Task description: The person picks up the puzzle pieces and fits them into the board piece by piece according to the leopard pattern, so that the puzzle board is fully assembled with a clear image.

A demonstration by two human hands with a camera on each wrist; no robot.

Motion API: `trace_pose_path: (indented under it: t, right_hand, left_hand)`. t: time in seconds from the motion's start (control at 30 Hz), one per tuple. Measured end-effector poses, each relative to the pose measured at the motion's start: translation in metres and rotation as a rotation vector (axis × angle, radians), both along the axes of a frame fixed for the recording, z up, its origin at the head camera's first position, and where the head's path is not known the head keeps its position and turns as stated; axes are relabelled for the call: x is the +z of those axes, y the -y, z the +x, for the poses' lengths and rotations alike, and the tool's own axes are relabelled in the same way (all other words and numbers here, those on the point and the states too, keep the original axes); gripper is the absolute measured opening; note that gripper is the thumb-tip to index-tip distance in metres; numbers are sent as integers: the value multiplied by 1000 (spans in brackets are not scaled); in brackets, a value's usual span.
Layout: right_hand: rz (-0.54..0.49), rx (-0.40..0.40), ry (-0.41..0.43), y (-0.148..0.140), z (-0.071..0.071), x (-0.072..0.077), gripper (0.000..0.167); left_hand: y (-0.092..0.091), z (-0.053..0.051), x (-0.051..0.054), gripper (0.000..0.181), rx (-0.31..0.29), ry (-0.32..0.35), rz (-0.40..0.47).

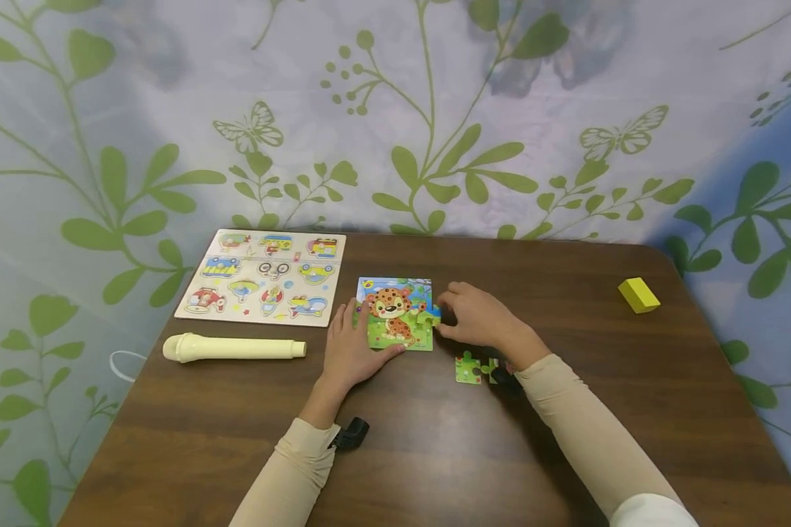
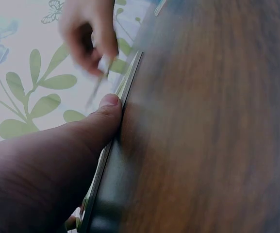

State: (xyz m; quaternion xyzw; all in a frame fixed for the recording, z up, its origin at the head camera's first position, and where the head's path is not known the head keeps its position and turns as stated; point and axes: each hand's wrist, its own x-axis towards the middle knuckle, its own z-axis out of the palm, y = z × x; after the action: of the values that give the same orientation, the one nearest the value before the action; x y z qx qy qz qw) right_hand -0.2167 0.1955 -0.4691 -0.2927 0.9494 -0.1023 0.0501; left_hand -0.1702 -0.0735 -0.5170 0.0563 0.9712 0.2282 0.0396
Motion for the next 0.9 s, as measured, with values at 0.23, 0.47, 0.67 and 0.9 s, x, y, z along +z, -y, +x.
trace_pose_path:
  t: [0.23,0.47,0.67,0.9]
  right_hand:
    - [117,-3,-12,30,-10,-6,42]
    - [109,20,-43,41,-13,-2,42]
    - [134,28,-40,49,-15,-5,35]
    - [95,9,-1,53,-15,-2,35]
  left_hand:
    - [-3,0,-2,112,-21,2,-11]
    - [1,-3,-3,111,-18,-36,-21]
    - [1,-2,-4,111,-17,-22,-19]
    - [3,-3,-6,112,-14,-25,-20]
